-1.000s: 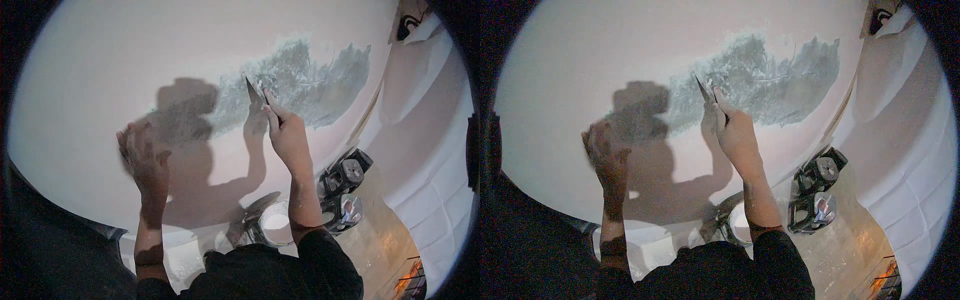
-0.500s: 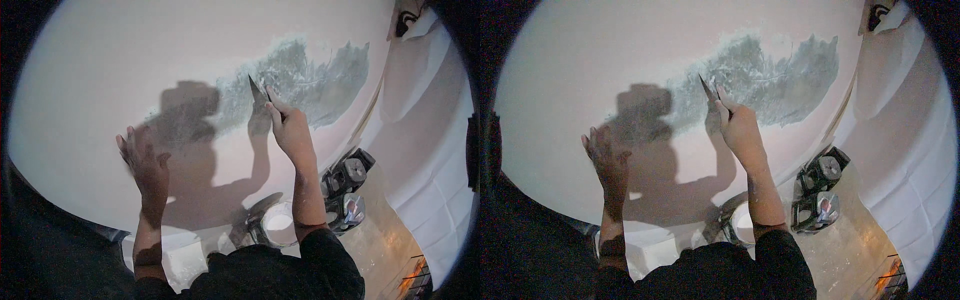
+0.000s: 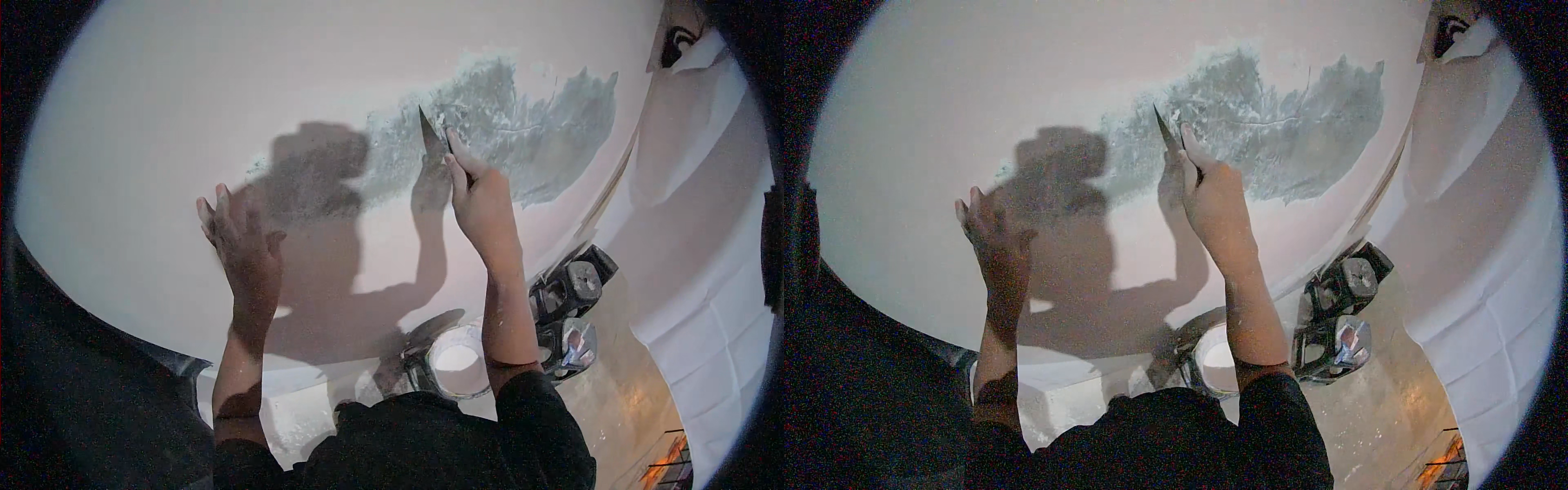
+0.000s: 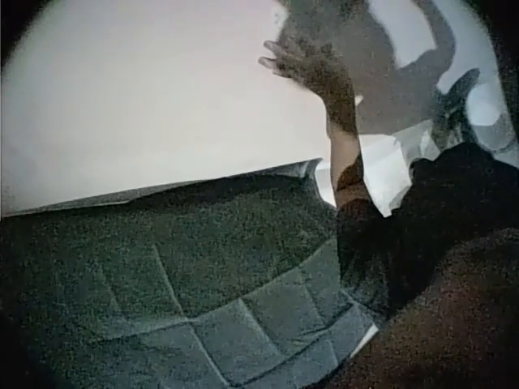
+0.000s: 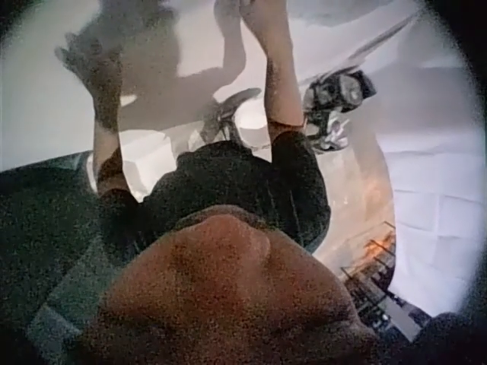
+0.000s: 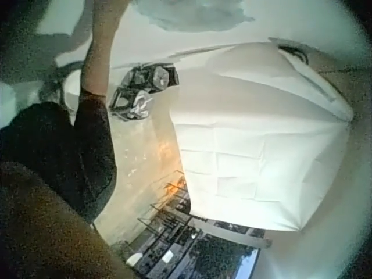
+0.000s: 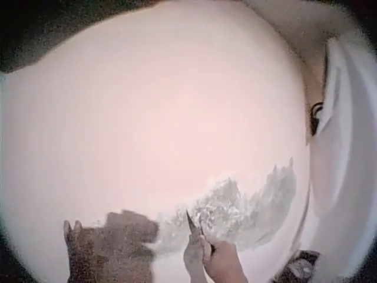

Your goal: Patching and smoothing a damaged section of a wall using a putty knife and filler.

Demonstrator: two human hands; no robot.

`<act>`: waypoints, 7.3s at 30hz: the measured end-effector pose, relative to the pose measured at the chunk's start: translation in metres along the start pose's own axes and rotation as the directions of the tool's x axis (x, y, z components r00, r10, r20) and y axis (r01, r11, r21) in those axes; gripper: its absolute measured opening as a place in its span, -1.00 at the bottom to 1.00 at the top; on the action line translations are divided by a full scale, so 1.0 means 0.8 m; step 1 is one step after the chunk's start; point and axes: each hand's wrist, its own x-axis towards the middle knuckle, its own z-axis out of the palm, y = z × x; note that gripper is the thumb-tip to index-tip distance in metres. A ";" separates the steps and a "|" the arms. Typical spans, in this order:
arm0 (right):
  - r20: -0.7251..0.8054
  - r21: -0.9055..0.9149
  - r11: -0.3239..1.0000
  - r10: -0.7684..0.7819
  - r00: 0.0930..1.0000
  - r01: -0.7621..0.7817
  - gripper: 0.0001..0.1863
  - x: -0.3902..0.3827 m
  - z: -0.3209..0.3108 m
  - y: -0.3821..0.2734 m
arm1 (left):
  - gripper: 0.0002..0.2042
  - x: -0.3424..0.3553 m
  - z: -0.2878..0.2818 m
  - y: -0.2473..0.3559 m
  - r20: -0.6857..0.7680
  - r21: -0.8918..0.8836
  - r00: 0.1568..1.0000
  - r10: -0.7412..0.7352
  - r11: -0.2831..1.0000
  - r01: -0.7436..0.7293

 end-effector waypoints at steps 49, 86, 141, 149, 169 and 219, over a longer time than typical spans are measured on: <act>0.207 0.060 0.998 -0.019 0.978 0.007 -0.58 -0.125 0.103 0.056 | -0.31 -0.011 0.012 0.013 0.000 -0.021 0.971 -0.240 0.971 0.240; 0.162 0.374 0.918 -0.205 0.965 0.132 -0.48 -0.151 0.111 -0.019 | -0.58 -0.074 0.006 0.076 0.636 -0.758 0.753 -0.170 0.048 0.651; 0.722 0.689 0.019 -0.109 0.684 -0.724 -0.53 -0.217 0.069 0.070 | -0.71 -0.060 -0.035 0.153 0.755 -0.656 0.642 -0.134 -0.145 0.741; 0.710 0.686 0.235 -0.014 0.704 -0.688 -0.67 -0.211 0.079 0.053 | -0.69 -0.082 -0.043 0.110 0.588 -0.784 0.778 -0.222 0.083 0.616; 0.672 0.663 0.565 -0.159 0.724 -0.491 -0.83 -0.209 0.086 0.056 | -0.82 -0.088 -0.054 0.103 0.785 -0.573 0.570 -0.242 0.064 0.817; 0.561 0.797 0.342 -0.112 0.820 -0.498 -0.78 -0.173 0.117 0.049 | -0.66 -0.086 -0.020 0.155 0.580 -0.761 0.803 -0.136 0.260 0.594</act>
